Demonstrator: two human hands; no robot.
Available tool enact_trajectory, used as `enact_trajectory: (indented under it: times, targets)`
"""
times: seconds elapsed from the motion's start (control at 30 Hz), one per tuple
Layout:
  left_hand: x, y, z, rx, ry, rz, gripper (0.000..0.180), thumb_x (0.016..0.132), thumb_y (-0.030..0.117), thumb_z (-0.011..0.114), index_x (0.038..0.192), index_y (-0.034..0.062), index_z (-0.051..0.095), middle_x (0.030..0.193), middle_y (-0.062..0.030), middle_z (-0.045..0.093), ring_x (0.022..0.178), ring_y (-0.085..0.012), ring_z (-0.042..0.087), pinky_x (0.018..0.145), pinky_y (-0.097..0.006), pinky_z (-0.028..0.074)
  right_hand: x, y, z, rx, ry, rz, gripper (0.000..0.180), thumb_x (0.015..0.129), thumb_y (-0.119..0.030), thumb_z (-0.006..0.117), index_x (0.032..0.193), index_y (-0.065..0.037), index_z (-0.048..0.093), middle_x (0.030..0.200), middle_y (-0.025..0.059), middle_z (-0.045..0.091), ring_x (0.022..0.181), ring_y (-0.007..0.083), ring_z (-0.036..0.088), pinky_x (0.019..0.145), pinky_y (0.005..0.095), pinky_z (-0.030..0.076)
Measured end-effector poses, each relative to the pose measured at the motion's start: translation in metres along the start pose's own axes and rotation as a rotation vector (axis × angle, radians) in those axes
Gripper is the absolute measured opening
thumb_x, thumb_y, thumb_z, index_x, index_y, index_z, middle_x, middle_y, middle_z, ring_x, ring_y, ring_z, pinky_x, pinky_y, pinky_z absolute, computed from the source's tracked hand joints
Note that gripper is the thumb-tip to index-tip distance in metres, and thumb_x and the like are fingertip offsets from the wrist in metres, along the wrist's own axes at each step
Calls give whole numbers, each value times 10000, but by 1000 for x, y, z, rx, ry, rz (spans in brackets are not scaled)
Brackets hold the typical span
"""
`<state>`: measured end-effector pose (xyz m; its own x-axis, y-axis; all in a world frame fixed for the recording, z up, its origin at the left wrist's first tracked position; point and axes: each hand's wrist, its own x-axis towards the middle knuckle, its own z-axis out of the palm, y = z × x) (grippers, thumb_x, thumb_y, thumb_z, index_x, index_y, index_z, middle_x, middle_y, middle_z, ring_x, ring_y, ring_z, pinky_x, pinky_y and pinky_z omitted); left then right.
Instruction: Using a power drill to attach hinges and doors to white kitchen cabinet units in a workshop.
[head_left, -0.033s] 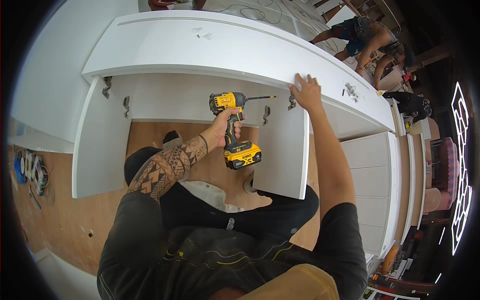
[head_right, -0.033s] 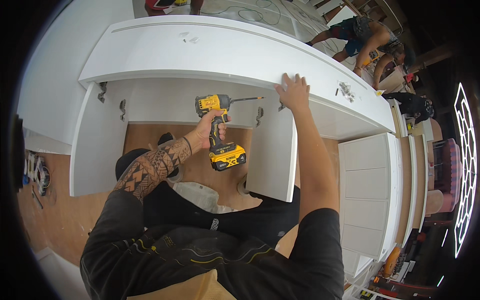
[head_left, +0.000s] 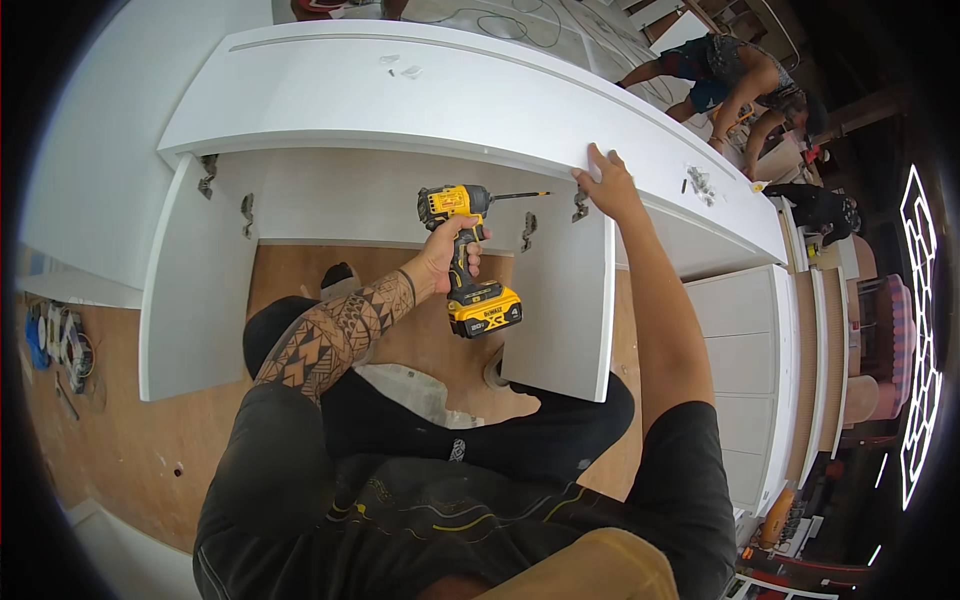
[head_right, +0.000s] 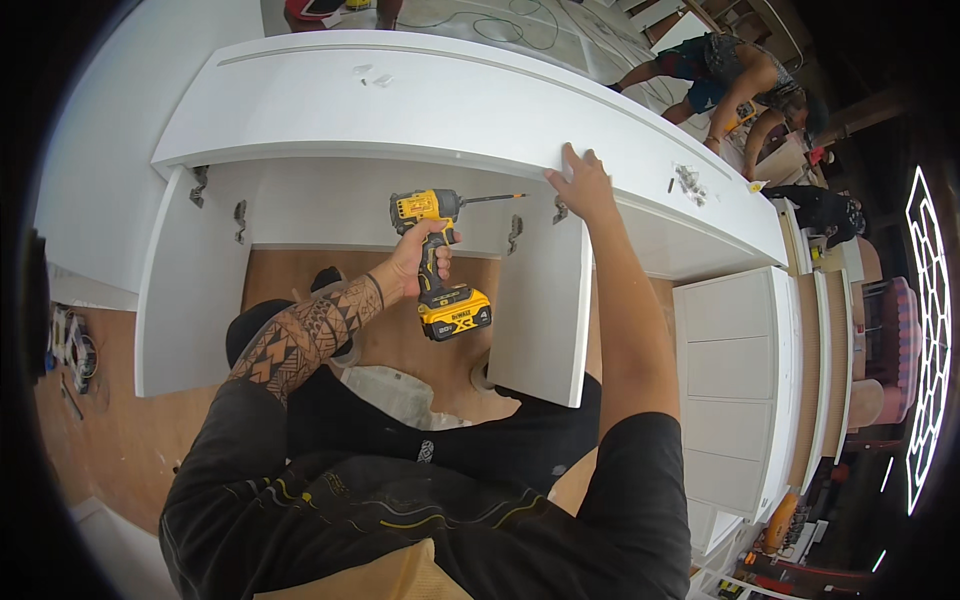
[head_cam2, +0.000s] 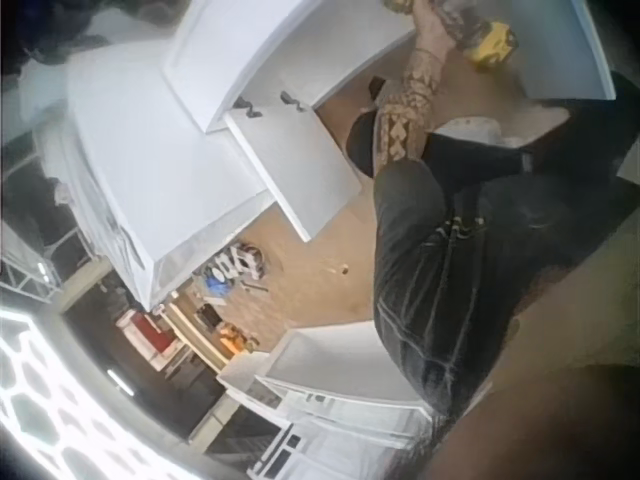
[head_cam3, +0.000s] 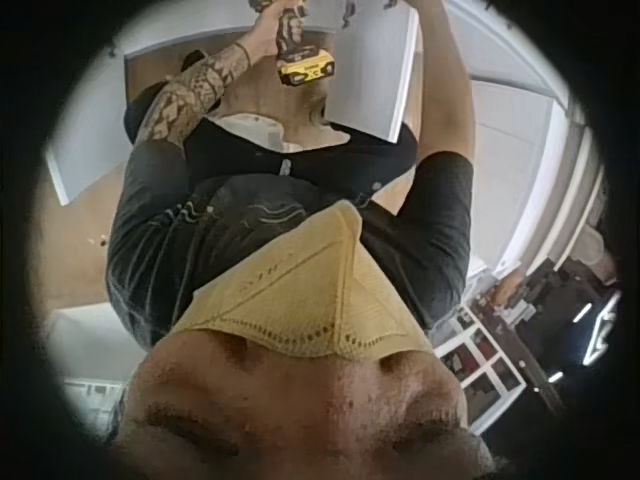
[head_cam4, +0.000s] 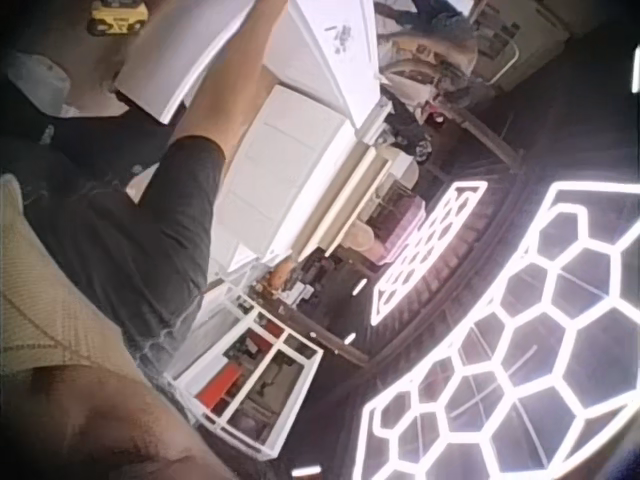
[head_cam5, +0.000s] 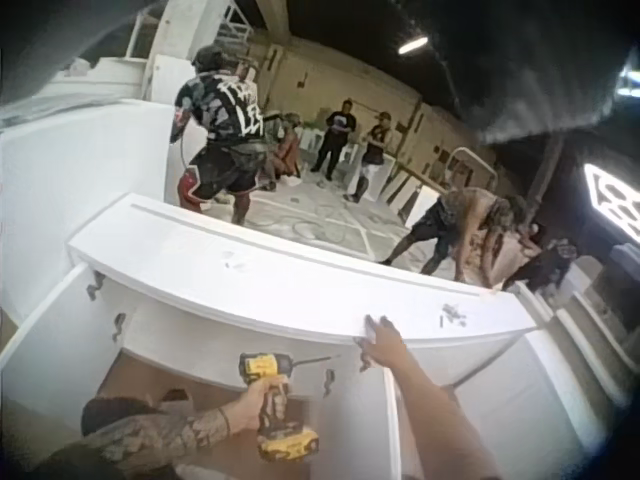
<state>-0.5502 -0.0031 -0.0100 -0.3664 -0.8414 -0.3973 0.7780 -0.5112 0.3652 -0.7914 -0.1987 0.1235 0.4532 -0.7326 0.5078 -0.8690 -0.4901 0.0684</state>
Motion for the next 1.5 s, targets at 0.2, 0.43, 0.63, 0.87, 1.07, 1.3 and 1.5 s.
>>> enact_trajectory:
  times: [0.2,0.43,0.63,0.87,1.07,1.3,1.5]
  targets:
    - [62,-6,4,-38,5,-5,327,914,414,692,1010,102,677,621,64,510,535,-78,503,524,-265,459,37,22,-20,41,-556,-72,756,877,-595,765,1417,-76,663,1187,312,694,1148,417,684,997,458,552]
    - [94,-3,17,3,-63,-29,301,929,405,682,986,110,679,604,67,515,506,-73,474,512,-262,447,44,10,-34,20,-593,-47,763,840,-593,815,1387,-76,692,1116,289,724,1062,377,728,941,440,572]
    - [96,-4,24,85,-57,-8,282,940,387,682,988,110,680,598,65,531,486,-74,471,506,-257,454,44,4,-42,22,-587,-13,744,812,-579,848,1361,-93,718,1053,267,739,961,359,756,882,435,589]
    - [97,-7,24,87,-65,8,276,936,379,687,988,108,677,600,60,535,490,-77,479,510,-265,455,40,3,-43,41,-544,-26,748,802,-586,853,1351,-94,725,1004,255,741,916,344,759,851,432,595]
    - [95,-5,27,116,-48,36,273,937,370,685,984,102,673,594,48,536,496,-85,493,511,-271,453,40,1,-45,31,-548,-16,741,792,-584,862,1337,-98,738,999,240,749,897,327,763,832,424,599]
    - [95,-1,33,186,6,26,246,937,353,681,941,108,662,592,50,530,495,-85,492,498,-270,445,43,-4,-51,34,-600,35,730,780,-560,881,1326,-96,744,1021,241,760,926,321,771,853,431,603]
    - [94,6,36,227,17,34,232,930,335,669,880,114,620,586,48,511,479,-91,478,490,-273,445,45,-6,-53,3,-599,23,747,762,-572,886,1324,-100,746,1080,236,747,961,329,763,870,435,601]
